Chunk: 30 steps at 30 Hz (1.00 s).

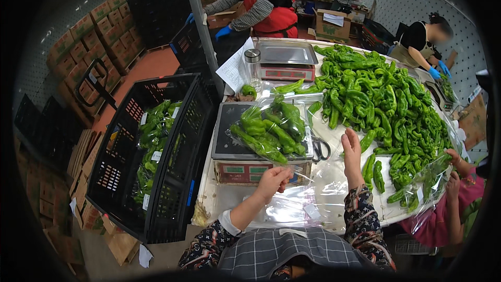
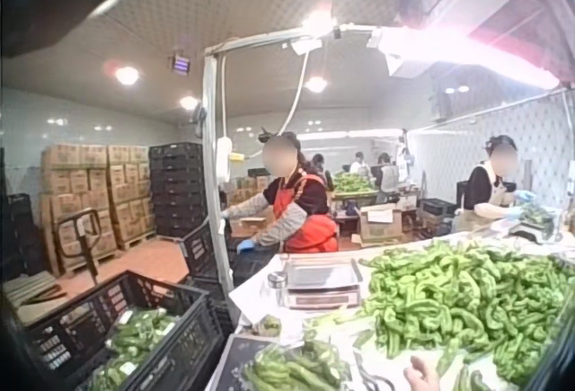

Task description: The person places green peppers into clear plastic bags, weighs them on a digital scale, and then places the sealed bags into a black crate. The person repeats this process continuously while other workers perform similar tasks in the background.

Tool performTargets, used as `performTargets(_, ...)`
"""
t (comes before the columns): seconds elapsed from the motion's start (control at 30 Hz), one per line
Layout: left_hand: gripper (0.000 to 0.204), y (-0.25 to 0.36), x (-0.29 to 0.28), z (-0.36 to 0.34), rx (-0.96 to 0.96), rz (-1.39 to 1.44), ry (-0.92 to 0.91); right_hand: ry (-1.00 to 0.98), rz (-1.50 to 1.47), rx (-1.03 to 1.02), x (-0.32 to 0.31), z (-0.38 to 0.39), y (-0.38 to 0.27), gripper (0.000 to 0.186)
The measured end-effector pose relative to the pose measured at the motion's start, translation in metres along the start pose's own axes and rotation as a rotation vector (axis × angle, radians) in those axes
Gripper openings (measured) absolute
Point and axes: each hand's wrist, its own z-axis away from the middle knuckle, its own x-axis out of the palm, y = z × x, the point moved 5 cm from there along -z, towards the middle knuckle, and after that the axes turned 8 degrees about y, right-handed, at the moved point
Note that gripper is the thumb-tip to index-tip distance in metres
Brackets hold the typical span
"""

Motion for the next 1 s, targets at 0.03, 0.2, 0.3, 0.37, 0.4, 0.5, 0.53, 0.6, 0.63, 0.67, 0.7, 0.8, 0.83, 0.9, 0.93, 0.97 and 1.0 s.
performTargets(0.03,0.029,-0.001,-0.001,0.001,0.004,-0.011,0.005,-0.029,0.029,0.083,0.001,-0.001,0.005,0.050)
performTargets(0.2,0.036,-0.011,-0.016,0.006,-0.141,0.010,0.044,-0.246,0.023,0.372,0.011,0.009,0.018,0.017)
performTargets(0.3,0.039,-0.008,-0.017,0.012,-0.189,0.005,0.071,-0.355,-0.051,0.256,0.015,0.030,0.001,0.011)
performTargets(0.37,0.037,-0.004,-0.022,0.010,-0.148,-0.018,0.079,-0.405,-0.018,0.276,0.011,0.054,-0.019,0.013)
performTargets(0.4,0.037,-0.002,-0.024,0.010,-0.128,-0.028,0.080,-0.421,-0.018,0.304,0.007,0.064,-0.022,0.013)
performTargets(0.5,0.021,-0.005,-0.033,0.007,-0.014,-0.002,0.080,-0.417,0.007,0.322,-0.012,0.075,-0.007,0.013)
performTargets(0.53,0.018,-0.001,-0.034,0.008,0.034,-0.020,0.075,-0.396,0.006,0.334,-0.021,0.076,0.000,0.013)
performTargets(0.6,0.014,0.004,-0.040,0.014,0.046,0.055,0.174,-0.353,0.004,0.358,-0.035,0.076,0.011,0.013)
performTargets(0.63,0.015,0.005,-0.048,0.018,0.098,0.062,0.202,-0.338,-0.007,0.390,-0.040,0.077,0.009,0.013)
performTargets(0.67,0.016,0.004,-0.056,0.023,0.145,0.064,0.231,-0.321,-0.028,0.384,-0.041,0.079,0.009,0.012)
performTargets(0.7,0.012,0.001,-0.068,0.027,0.212,-0.058,0.272,-0.304,-0.050,0.379,-0.042,0.080,0.008,0.012)
performTargets(0.8,0.025,0.026,-0.055,0.064,0.724,-0.337,0.499,-0.223,-0.107,0.334,-0.040,0.080,0.001,0.011)
performTargets(0.83,0.042,0.031,-0.048,0.073,0.821,-0.494,0.489,-0.230,-0.115,0.304,-0.037,0.081,-0.001,0.010)
performTargets(0.9,0.068,0.046,-0.023,0.090,1.016,-0.728,0.496,-0.268,-0.102,0.258,-0.029,0.087,-0.005,0.009)
performTargets(0.93,0.075,0.055,-0.011,0.093,1.110,-0.810,0.501,-0.295,-0.080,0.237,-0.025,0.091,-0.008,0.009)
performTargets(0.97,0.075,0.058,-0.013,0.089,1.055,-0.869,0.545,-0.323,-0.058,0.215,-0.022,0.095,-0.010,0.008)
performTargets(1.0,0.075,0.060,-0.014,0.083,1.004,-0.924,0.590,-0.330,-0.047,0.198,-0.022,0.095,-0.011,0.007)
